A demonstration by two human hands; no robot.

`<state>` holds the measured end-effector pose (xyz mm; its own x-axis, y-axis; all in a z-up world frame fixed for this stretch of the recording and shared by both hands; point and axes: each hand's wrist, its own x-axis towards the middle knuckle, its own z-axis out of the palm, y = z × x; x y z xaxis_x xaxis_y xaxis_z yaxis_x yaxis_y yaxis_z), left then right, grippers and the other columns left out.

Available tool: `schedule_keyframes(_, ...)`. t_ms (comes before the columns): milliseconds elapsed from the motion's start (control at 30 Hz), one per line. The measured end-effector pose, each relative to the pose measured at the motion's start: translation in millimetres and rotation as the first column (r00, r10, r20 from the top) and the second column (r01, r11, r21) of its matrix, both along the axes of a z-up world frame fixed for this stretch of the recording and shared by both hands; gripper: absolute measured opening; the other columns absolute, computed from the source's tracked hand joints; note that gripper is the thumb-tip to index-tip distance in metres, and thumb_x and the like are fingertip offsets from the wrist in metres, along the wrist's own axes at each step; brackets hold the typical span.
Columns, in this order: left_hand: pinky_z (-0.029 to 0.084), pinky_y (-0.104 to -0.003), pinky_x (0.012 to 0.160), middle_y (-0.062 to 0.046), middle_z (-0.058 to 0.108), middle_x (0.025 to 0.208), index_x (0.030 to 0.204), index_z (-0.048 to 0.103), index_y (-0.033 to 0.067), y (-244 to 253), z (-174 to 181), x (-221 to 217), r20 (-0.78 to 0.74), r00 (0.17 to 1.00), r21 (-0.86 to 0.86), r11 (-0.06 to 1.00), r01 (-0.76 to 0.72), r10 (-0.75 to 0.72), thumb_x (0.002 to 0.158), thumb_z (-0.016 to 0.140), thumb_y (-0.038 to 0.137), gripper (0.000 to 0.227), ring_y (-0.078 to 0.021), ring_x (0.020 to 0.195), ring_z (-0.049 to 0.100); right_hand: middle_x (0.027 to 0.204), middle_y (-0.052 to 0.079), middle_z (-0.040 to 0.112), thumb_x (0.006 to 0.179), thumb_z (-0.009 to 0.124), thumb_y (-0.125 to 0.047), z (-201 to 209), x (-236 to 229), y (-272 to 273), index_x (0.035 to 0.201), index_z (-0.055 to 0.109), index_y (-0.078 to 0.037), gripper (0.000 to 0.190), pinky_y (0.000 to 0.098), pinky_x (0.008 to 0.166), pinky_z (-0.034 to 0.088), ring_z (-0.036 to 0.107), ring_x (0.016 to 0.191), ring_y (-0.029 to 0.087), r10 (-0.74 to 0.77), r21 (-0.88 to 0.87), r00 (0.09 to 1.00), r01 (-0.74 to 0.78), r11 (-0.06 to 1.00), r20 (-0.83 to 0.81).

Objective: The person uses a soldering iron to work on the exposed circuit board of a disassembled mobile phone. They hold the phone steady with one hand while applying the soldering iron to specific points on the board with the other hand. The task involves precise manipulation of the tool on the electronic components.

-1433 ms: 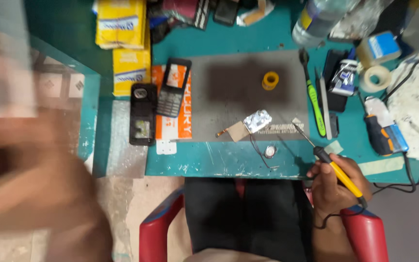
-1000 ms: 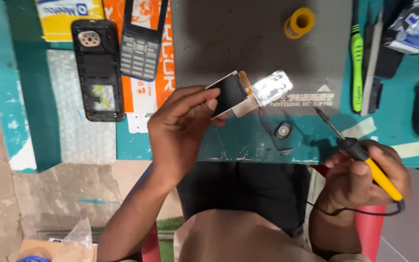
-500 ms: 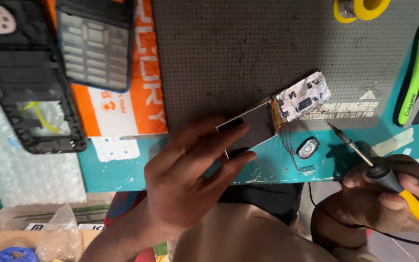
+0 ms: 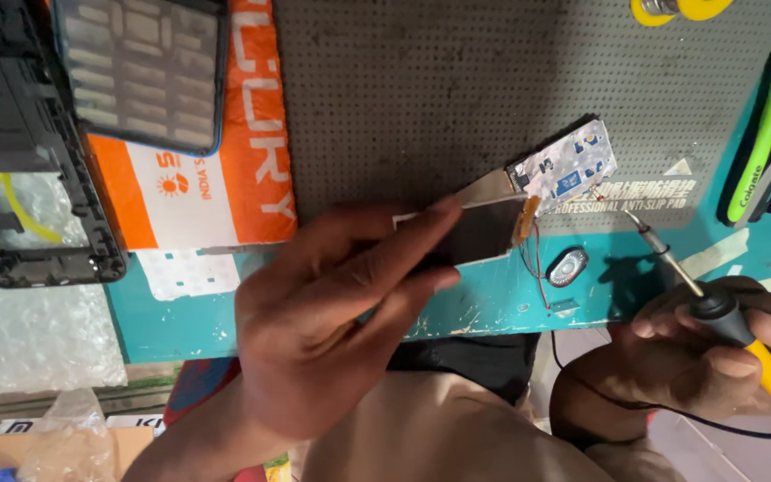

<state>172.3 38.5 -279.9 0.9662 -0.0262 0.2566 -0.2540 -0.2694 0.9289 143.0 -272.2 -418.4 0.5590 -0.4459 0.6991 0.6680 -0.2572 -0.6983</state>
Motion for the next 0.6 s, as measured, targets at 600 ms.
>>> schedule_keyframes(600,0.055,-0.022,0.063,-0.004,0.065,0.099,0.132,0.062,0.002,-1.2,-15.5,-9.7,0.098,0.993,0.109,0.992,-0.07,0.059,0.088,0.092,0.011,0.053,-0.0071,0.073,0.063,0.093,0.021,0.054,0.104,0.07,-0.051,9.4,-3.0,10.4,0.122,0.048,0.0,0.059,0.0372,0.046,0.044,0.051,0.05,0.027,-0.091,-0.165,0.995,0.082,0.983,-0.05)
